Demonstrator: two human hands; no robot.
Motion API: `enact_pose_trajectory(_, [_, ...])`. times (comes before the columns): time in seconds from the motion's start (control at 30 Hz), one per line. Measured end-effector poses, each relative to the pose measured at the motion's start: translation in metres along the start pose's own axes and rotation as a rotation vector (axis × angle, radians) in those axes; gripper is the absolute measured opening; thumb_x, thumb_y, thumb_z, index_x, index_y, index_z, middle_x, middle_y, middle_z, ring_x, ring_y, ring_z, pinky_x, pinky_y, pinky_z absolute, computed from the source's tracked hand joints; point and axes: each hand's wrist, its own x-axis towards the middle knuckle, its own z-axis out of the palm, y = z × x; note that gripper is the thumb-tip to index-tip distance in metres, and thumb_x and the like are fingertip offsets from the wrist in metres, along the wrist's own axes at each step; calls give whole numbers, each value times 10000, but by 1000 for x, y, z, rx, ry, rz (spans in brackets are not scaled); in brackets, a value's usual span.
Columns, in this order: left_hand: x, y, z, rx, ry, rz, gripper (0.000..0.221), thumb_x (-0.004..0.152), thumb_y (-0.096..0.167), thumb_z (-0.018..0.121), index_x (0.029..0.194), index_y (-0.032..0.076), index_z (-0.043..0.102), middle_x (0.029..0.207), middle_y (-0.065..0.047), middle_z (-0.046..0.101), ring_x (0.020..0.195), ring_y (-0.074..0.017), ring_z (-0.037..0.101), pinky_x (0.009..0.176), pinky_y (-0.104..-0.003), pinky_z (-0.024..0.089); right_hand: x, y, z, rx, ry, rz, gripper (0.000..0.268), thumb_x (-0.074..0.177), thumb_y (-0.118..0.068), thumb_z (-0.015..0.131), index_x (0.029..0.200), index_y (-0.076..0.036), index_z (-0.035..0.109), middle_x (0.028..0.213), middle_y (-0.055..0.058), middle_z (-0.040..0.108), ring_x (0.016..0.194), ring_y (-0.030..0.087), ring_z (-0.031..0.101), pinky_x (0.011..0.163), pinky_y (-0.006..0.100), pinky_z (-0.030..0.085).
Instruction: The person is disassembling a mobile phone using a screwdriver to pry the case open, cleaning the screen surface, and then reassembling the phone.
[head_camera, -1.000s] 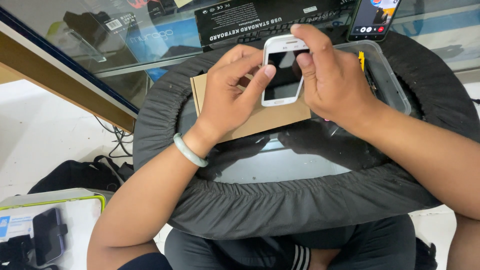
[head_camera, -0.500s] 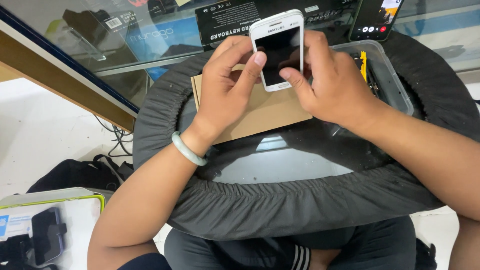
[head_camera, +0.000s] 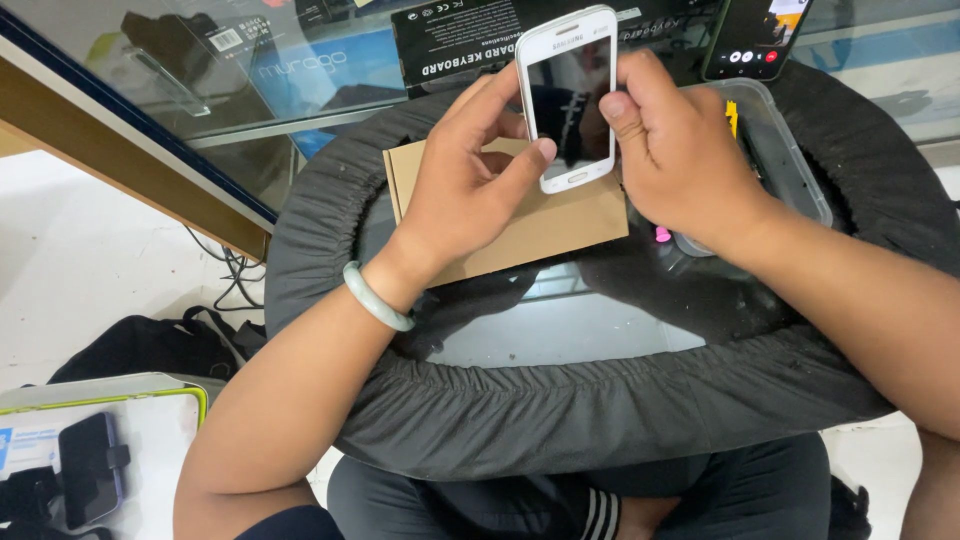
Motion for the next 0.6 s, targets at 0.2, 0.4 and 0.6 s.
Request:
enact_pose_trajectory(0.2, [0,3,3,-3,59,4,504,1034,128,650,1512,129,493,1142,-17,543,942,-107,603,612,-180,520,3,4,-9,21,-18,-119,105,1173,-106,471,1165,-21,533,732,50,587,638,287,582,639,402,408])
enact_pose_trajectory(0.4, [-1,2,2,64,85,33,464,1048,129,627,1499,149,522,1115,-14,573,900,-109,609,589,-177,483,6,0,-13,43,-68,-158,153,1120,-135,494,1191,-17,561,841,25,706,781,263,691,760,386,464])
enact_pose_trajectory(0.6, [1,7,0,43,112,27,390,1055,115,619,1441,136,571,1092,-16,614,876,-96,651,623,-189,487,6,-12,-17,114,-105,-103,308,990,-68,594,1284,-9,524,973,60,748,891,232,741,753,346,494])
